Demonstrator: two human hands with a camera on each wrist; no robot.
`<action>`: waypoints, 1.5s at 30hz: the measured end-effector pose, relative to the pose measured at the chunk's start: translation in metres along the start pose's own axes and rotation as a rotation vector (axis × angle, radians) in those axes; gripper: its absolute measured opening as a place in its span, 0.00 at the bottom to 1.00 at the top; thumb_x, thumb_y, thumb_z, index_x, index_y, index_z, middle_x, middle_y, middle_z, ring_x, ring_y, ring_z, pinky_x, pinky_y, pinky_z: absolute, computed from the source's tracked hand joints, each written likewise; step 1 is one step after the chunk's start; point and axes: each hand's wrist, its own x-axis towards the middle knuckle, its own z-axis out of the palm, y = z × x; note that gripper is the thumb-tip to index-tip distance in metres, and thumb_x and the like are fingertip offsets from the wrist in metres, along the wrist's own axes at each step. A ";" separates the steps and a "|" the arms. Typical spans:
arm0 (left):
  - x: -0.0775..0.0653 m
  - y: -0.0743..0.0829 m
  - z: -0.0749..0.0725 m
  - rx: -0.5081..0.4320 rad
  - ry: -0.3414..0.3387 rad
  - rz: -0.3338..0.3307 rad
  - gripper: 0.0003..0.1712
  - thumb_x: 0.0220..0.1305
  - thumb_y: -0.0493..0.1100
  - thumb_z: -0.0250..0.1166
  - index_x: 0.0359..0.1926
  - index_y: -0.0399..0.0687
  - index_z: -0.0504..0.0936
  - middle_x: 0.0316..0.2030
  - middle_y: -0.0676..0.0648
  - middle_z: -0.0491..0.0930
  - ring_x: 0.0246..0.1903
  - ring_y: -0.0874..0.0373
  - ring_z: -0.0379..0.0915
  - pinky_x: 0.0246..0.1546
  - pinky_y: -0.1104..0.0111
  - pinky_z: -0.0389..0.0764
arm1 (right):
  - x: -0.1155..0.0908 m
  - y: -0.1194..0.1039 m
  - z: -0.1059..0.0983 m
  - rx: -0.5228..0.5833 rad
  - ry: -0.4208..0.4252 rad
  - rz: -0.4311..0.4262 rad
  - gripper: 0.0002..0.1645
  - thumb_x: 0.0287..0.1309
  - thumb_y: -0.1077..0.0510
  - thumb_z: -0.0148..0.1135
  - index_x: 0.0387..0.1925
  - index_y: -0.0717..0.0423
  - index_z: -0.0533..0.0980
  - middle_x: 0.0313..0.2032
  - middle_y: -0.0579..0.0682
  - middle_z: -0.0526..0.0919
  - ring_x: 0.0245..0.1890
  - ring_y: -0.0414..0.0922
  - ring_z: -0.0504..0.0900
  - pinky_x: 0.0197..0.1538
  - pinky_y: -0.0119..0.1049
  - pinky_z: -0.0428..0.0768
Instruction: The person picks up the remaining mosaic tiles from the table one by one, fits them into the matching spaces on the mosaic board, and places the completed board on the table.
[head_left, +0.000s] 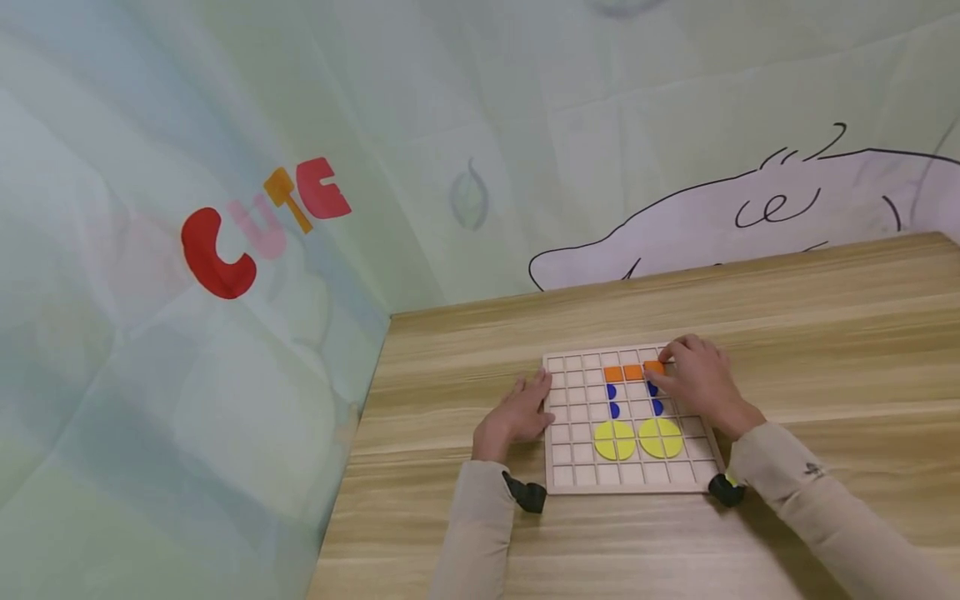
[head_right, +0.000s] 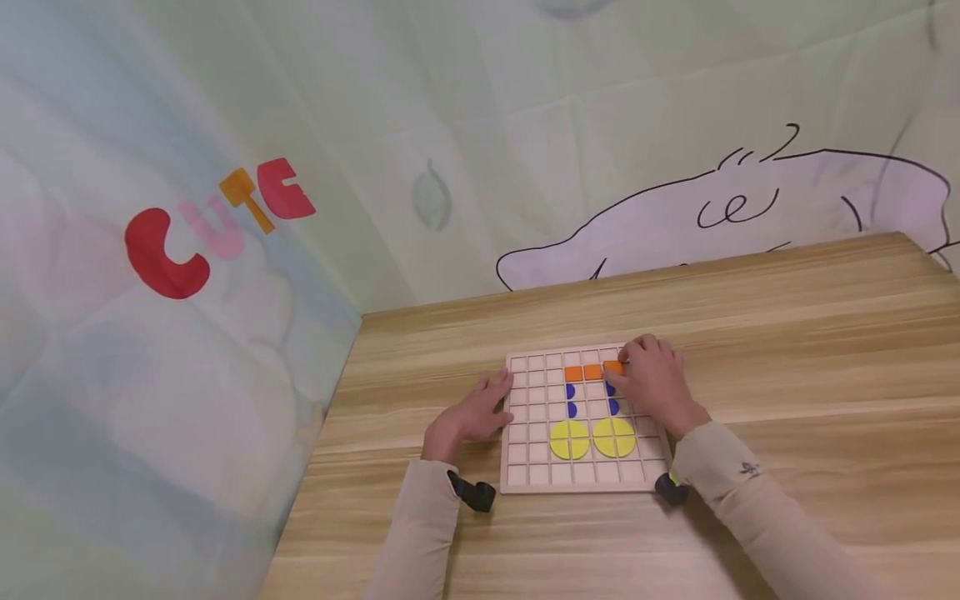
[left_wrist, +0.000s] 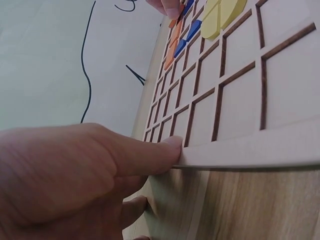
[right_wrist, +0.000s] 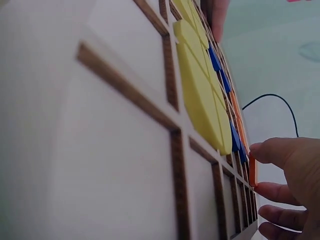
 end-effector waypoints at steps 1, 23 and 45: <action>0.000 0.000 0.000 -0.001 0.000 -0.001 0.38 0.73 0.46 0.51 0.76 0.51 0.43 0.76 0.53 0.37 0.75 0.50 0.28 0.75 0.54 0.41 | 0.000 0.000 0.000 0.002 0.001 -0.001 0.23 0.56 0.47 0.65 0.41 0.64 0.78 0.56 0.68 0.70 0.58 0.66 0.63 0.62 0.66 0.57; 0.000 0.002 0.002 -0.022 0.017 -0.003 0.37 0.73 0.44 0.50 0.76 0.50 0.44 0.76 0.52 0.37 0.75 0.49 0.29 0.74 0.53 0.41 | -0.008 0.005 -0.002 0.059 0.047 -0.030 0.10 0.62 0.62 0.53 0.40 0.63 0.78 0.54 0.67 0.70 0.56 0.64 0.64 0.56 0.62 0.59; 0.000 0.003 -0.002 0.015 0.021 -0.021 0.37 0.72 0.44 0.52 0.76 0.50 0.45 0.76 0.53 0.38 0.75 0.49 0.30 0.74 0.54 0.42 | -0.015 0.011 -0.033 0.111 0.056 0.078 0.18 0.67 0.55 0.51 0.49 0.64 0.75 0.59 0.73 0.67 0.60 0.71 0.61 0.57 0.70 0.55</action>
